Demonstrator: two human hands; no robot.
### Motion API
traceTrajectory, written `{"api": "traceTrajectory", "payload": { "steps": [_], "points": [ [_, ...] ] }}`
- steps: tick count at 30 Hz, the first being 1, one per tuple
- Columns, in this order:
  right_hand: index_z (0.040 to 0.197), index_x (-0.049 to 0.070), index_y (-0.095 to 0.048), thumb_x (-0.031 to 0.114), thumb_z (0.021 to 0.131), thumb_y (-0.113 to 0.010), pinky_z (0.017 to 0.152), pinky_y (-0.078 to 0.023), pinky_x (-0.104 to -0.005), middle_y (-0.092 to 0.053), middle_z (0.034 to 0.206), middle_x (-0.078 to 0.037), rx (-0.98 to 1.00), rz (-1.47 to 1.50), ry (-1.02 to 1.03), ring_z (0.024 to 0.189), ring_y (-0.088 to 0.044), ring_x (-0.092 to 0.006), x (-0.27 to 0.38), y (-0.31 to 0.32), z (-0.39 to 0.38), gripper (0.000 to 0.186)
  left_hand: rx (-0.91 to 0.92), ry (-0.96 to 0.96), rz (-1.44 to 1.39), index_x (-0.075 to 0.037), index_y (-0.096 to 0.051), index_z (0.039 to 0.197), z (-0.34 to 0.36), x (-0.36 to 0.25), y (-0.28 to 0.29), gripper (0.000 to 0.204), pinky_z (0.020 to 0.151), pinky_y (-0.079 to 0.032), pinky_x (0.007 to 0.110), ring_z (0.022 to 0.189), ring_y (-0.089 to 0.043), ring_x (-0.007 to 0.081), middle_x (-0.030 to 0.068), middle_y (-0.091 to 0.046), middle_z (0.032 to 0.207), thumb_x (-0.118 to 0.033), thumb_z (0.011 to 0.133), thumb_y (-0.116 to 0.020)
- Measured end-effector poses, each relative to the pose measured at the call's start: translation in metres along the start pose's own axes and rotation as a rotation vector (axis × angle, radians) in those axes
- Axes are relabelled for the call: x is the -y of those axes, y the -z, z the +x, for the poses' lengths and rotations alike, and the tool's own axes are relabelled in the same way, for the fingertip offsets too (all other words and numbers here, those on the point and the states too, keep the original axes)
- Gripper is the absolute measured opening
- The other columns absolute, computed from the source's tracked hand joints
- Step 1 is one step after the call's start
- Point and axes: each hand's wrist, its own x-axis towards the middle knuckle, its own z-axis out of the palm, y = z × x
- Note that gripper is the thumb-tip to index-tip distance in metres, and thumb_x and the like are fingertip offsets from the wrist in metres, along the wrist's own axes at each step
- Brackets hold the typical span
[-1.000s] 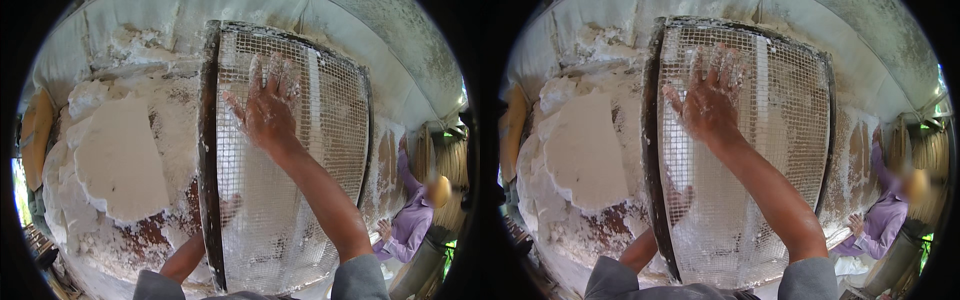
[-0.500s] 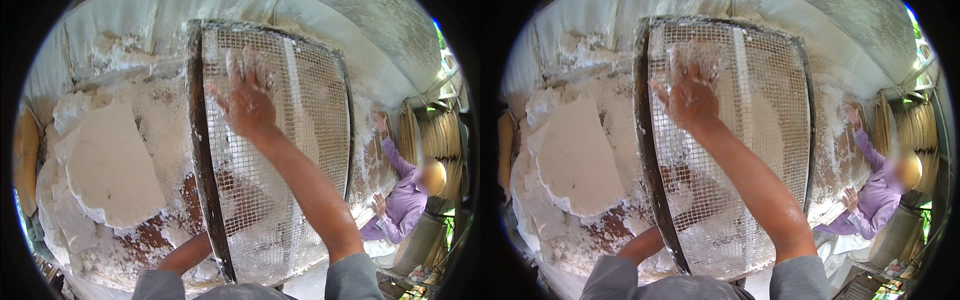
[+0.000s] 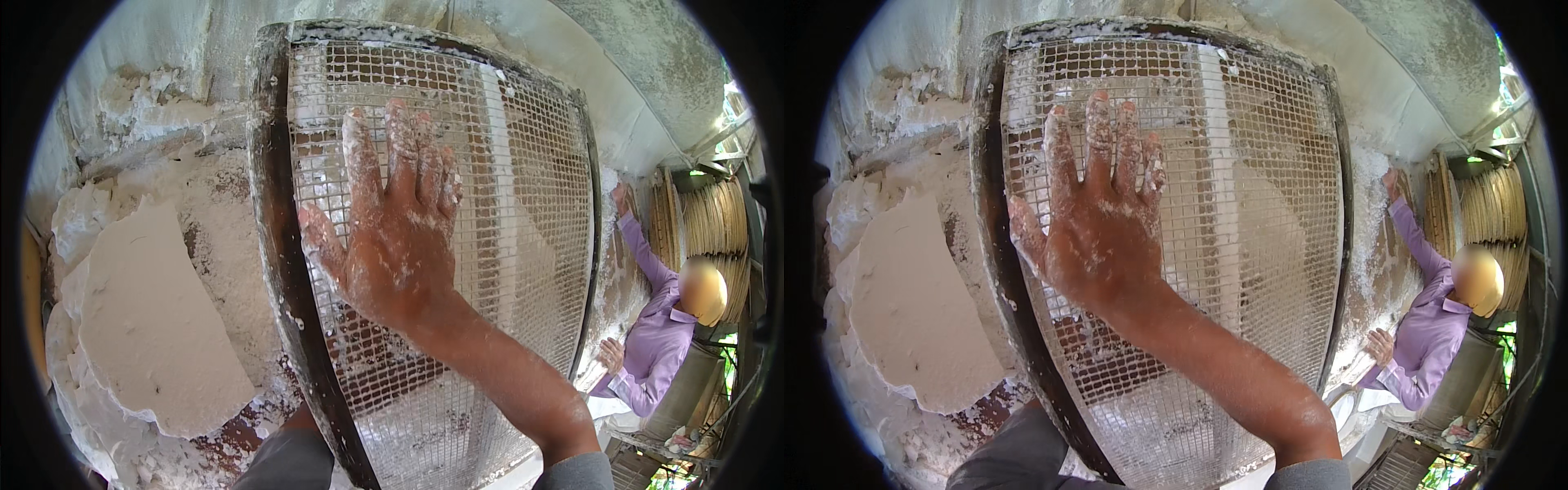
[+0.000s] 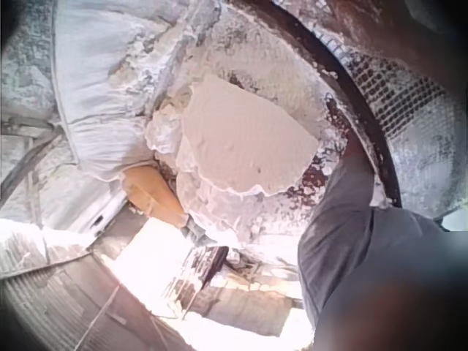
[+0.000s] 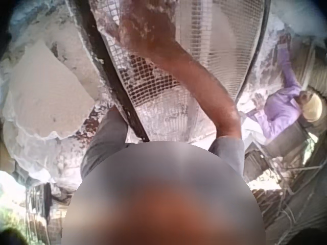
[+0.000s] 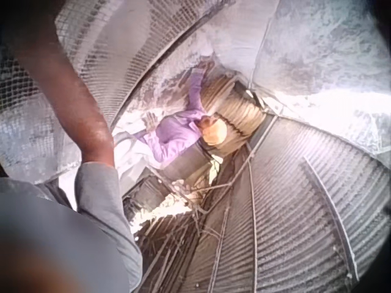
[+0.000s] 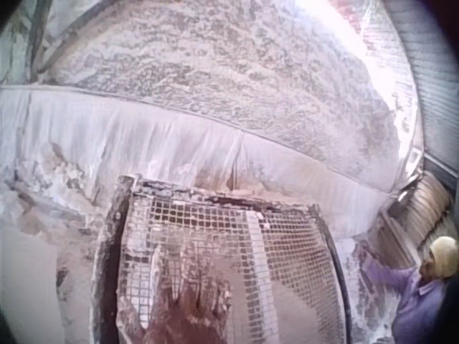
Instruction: The person repeatedly picks up chunks of a white solid material and rubs them against a metal grater to produce fine particles. The person works continuously, handling multiple pieces and allowing the grated material to fall through the mesh.
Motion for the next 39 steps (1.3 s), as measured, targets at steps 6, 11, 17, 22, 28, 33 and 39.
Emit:
{"api": "traceTrajectory", "payload": {
  "steps": [6,11,17,22,28,33,39],
  "points": [
    [0.162,0.004,-0.009,0.050,0.103,-0.049,0.121,-0.008,-0.0651,-0.011,0.162,-0.037,0.006,0.065,-0.059,0.150,-0.011,-0.0552,0.005,-0.003,-0.010,0.085,-0.058,0.029,-0.021,0.001,-0.032,0.155,0.007,0.016,0.031,0.055,0.122,-0.029,0.040,0.146,-0.038,0.0310,0.0163,-0.036,0.161,-0.019,0.106,-0.047],
    [0.163,0.015,0.008,0.064,0.101,-0.038,0.126,-0.001,-0.0560,-0.004,0.170,-0.019,0.144,-0.016,0.099,0.155,0.001,-0.0423,-0.014,0.012,-0.005,0.091,-0.505,0.102,-0.342,0.001,-0.033,0.155,0.010,0.044,0.100,0.054,0.122,-0.029,0.039,0.146,-0.039,0.0295,0.0153,-0.037,0.161,-0.019,0.107,-0.047],
    [0.159,0.020,-0.033,0.060,0.100,-0.048,0.126,-0.007,-0.0540,-0.020,0.169,-0.008,0.027,-0.159,0.196,0.156,-0.016,-0.0286,-0.104,0.067,-0.038,0.073,-0.955,0.151,-1.098,0.000,-0.045,0.148,0.044,0.084,0.151,0.046,0.109,-0.044,0.034,0.129,-0.051,0.0222,0.0149,-0.051,0.146,-0.019,0.106,-0.049],
    [0.159,0.023,-0.035,0.062,0.094,-0.058,0.125,-0.009,-0.0587,-0.016,0.169,-0.010,0.096,-0.108,0.018,0.156,-0.012,-0.0345,-0.130,0.069,-0.060,0.079,-0.587,0.376,-0.568,-0.001,-0.047,0.146,0.058,0.090,0.112,0.047,0.109,-0.044,0.035,0.130,-0.051,0.0242,0.0158,-0.051,0.146,-0.019,0.103,-0.052],
    [0.157,0.022,-0.038,0.062,0.093,-0.060,0.124,-0.009,-0.0580,-0.019,0.169,-0.012,0.074,-0.064,0.040,0.156,-0.014,-0.0363,-0.128,0.066,-0.051,0.079,-0.298,0.276,-0.180,-0.002,-0.049,0.144,0.042,0.076,0.055,0.049,0.109,-0.044,0.037,0.130,-0.050,0.0266,0.0168,-0.051,0.146,-0.019,0.099,-0.055],
    [0.157,0.022,-0.039,0.060,0.093,-0.061,0.125,-0.010,-0.0567,-0.021,0.168,-0.012,0.071,-0.074,0.046,0.155,-0.016,-0.0352,-0.130,0.067,-0.056,0.077,-0.248,0.213,-0.114,-0.003,-0.051,0.142,0.043,0.059,0.068,0.050,0.109,-0.044,0.038,0.130,-0.050,0.0286,0.0177,-0.051,0.146,-0.019,0.096,-0.058],
    [0.156,0.021,-0.040,0.050,0.096,-0.062,0.125,-0.013,-0.0552,-0.026,0.166,-0.011,-0.005,-0.069,0.060,0.154,-0.021,-0.0332,-0.121,0.069,-0.058,0.071,-0.252,0.118,-0.043,-0.004,-0.053,0.140,-0.001,0.017,0.099,0.051,0.110,-0.044,0.040,0.130,-0.050,0.0310,0.0187,-0.051,0.145,-0.020,0.092,-0.062]
  ]
}}
